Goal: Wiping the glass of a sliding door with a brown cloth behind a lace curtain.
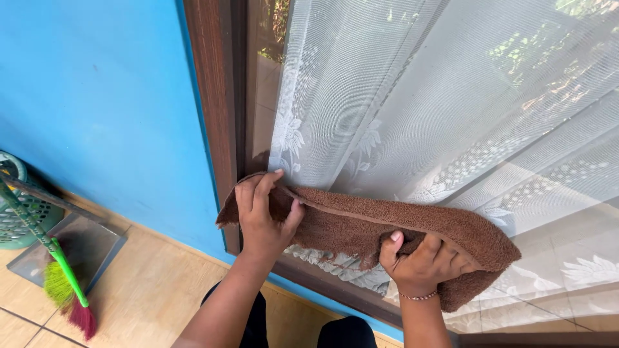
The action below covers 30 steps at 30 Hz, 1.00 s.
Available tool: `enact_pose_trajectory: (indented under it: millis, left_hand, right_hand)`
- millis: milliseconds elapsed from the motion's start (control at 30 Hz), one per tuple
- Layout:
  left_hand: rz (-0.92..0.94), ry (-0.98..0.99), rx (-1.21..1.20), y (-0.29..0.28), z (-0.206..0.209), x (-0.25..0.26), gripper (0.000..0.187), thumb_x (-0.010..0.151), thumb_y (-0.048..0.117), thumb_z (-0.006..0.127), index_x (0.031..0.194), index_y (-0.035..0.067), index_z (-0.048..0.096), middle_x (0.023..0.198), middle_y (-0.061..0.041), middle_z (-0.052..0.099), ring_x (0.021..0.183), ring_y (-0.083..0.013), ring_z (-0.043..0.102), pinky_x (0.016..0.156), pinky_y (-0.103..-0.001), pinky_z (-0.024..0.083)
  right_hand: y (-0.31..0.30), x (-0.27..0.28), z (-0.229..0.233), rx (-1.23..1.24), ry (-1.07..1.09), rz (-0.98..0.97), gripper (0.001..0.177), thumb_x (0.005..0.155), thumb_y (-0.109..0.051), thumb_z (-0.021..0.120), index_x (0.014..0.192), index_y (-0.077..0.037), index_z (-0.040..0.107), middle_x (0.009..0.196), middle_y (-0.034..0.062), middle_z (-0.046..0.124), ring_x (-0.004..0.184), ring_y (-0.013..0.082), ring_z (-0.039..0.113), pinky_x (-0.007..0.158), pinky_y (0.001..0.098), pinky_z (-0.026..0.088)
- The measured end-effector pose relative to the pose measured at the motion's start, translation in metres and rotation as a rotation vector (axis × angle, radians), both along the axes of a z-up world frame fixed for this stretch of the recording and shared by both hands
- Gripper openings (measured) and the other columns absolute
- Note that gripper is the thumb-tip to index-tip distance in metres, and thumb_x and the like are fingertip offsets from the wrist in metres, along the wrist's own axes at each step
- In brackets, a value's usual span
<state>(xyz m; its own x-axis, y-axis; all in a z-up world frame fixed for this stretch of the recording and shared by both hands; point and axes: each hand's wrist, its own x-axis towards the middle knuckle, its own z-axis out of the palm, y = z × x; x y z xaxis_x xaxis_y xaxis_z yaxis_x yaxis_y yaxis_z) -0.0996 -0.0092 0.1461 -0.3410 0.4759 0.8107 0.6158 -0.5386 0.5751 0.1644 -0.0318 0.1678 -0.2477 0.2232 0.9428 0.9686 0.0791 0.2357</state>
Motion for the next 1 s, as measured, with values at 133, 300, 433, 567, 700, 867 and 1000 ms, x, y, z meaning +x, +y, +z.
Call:
enact_pose_trajectory:
  millis: [133,300,433,567,700,867,1000]
  left_hand:
    - [0.011,0.005,0.017,-0.001,0.003,0.000,0.043,0.090,0.023,0.072,0.127,0.006,0.062,0.115,-0.010,0.059,0.104,-0.0286,0.056,0.097,-0.041,0.048]
    - [0.006,0.006,0.031,-0.001,0.005,-0.001,0.037,0.087,0.020,0.074,0.121,0.008,0.065,0.114,-0.010,0.059,0.106,-0.0291,0.057,0.098,-0.041,0.047]
    - [0.011,0.005,0.027,0.000,0.003,-0.001,0.037,0.086,0.020,0.075,0.120,0.009,0.065,0.114,-0.010,0.059,0.106,-0.0291,0.056,0.098,-0.041,0.047]
    - [-0.016,-0.020,-0.040,-0.003,0.007,-0.004,0.051,0.082,0.019,0.075,0.130,0.007,0.061,0.107,-0.009,0.059,0.094,-0.0237,0.055,0.091,-0.037,0.046]
    - [-0.064,-0.154,-0.072,-0.011,0.029,-0.013,0.014,0.095,0.011,0.059,0.102,0.007,0.070,0.097,-0.005,0.072,0.082,-0.0176,0.065,0.079,-0.030,0.054]
    - [0.107,-0.136,-0.070,-0.003,0.038,-0.008,0.014,0.090,0.006,0.073,0.080,0.009,0.064,0.075,-0.001,0.067,0.065,-0.0142,0.060,0.062,-0.029,0.049]
    - [0.081,-0.162,-0.124,-0.005,0.040,-0.010,0.014,0.091,0.008,0.073,0.079,0.009,0.066,0.074,0.000,0.068,0.064,-0.0126,0.060,0.060,-0.028,0.049]
  right_hand:
    - [0.000,0.001,-0.002,0.007,0.010,-0.009,0.043,0.093,-0.039,0.054,0.098,0.004,0.052,0.112,0.0329,0.058,0.117,0.0581,0.049,0.106,0.0628,0.028]
    - [0.001,-0.001,0.001,0.009,0.014,0.005,0.046,0.094,-0.039,0.053,0.106,0.005,0.054,0.125,0.0329,0.059,0.119,0.0558,0.049,0.101,0.0599,0.030]
    - [0.001,0.001,-0.003,0.006,0.015,-0.023,0.044,0.094,-0.040,0.053,0.098,0.004,0.052,0.112,0.0313,0.058,0.112,0.0552,0.051,0.100,0.0596,0.032]
    - [0.001,0.001,-0.004,0.005,0.020,-0.009,0.048,0.095,-0.041,0.052,0.106,0.006,0.055,0.122,0.0336,0.059,0.119,0.0578,0.050,0.106,0.0635,0.028]
    - [0.002,0.003,-0.007,0.011,0.020,-0.004,0.046,0.094,-0.041,0.053,0.097,0.005,0.052,0.113,0.0346,0.059,0.118,0.0605,0.050,0.108,0.0667,0.027]
    - [0.003,0.004,-0.010,-0.002,0.027,-0.015,0.047,0.094,-0.040,0.053,0.104,0.006,0.055,0.118,0.0323,0.055,0.117,0.0583,0.047,0.107,0.0660,0.026]
    - [0.002,0.004,-0.008,-0.010,0.021,0.001,0.056,0.095,-0.041,0.053,0.120,0.009,0.057,0.135,0.0360,0.056,0.128,0.0610,0.045,0.111,0.0679,0.023]
